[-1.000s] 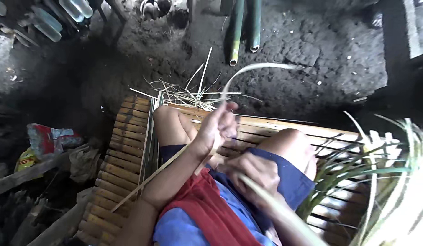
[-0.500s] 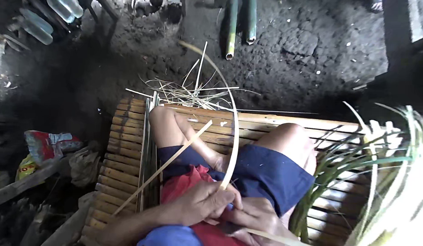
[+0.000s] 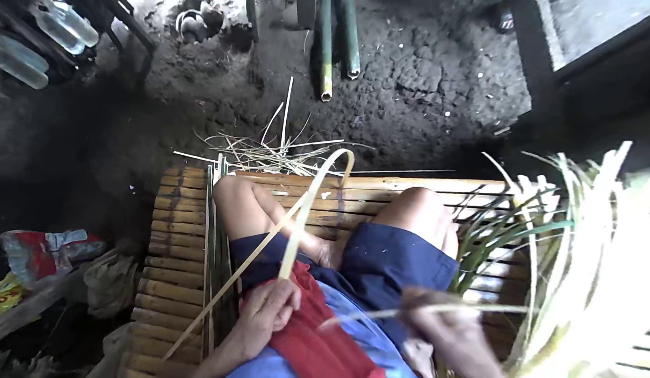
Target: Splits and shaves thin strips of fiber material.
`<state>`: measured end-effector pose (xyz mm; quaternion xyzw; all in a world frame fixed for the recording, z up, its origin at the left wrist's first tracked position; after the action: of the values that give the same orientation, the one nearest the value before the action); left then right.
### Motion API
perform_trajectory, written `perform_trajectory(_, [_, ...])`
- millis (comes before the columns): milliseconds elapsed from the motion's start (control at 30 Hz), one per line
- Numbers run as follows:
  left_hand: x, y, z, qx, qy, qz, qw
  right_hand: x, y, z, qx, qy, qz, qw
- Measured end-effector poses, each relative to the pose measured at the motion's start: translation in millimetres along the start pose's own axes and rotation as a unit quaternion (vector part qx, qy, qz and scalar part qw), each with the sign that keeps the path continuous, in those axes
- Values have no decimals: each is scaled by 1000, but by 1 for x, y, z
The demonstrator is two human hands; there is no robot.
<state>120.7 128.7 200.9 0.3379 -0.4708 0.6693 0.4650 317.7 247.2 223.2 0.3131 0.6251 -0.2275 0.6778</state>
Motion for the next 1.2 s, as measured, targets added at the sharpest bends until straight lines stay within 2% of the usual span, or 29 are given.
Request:
perform_trajectory(67, [5,13,-7,49,-17,-8,999,12,42,-11,69,-104,29,992])
perform_trajectory(133, [17,18,-28,87,-65,-45,993,27,58,-29,71,-172,57,981])
perform_trajectory(233, [13,14,-76,56,-69,-107,990,42,62,-59,42,-220,65,972])
perform_trajectory(300, [-1,3,-97,7,-53,-98,994,46,61,-72,6,-231,72,970])
perform_trajectory(367, [-12,-8,-107,-7,-22,-76,997,49,61,-81,-24,-227,91,969])
perform_trajectory(600, [-33,-16,-124,55,-12,13,998,48,33,-94,-36,-193,110,974])
perform_trajectory(700, [-33,-12,-131,69,-48,19,996,62,19,-96,-15,-236,33,971])
perform_trajectory(900, [-27,-7,-149,95,-136,-68,984,84,-1,-99,8,-277,-195,941])
perform_trajectory(1100, [-14,-5,-158,98,-185,-92,974,78,3,-109,9,-231,-147,962])
perform_trajectory(1200, [-6,-4,-159,83,-248,-145,954,82,-7,-108,-7,-266,-224,937])
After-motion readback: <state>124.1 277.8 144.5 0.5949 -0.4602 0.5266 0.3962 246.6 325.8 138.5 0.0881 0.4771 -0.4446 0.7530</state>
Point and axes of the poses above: each hand's wrist, its own z-axis away from the middle knuckle, its own y-axis out of the back of the hand, x = y × z, the point moved 9 cm from there along -z, towards the middle knuckle, and after that the axes turned 4 degrees about -x, right-handed, at the moved point
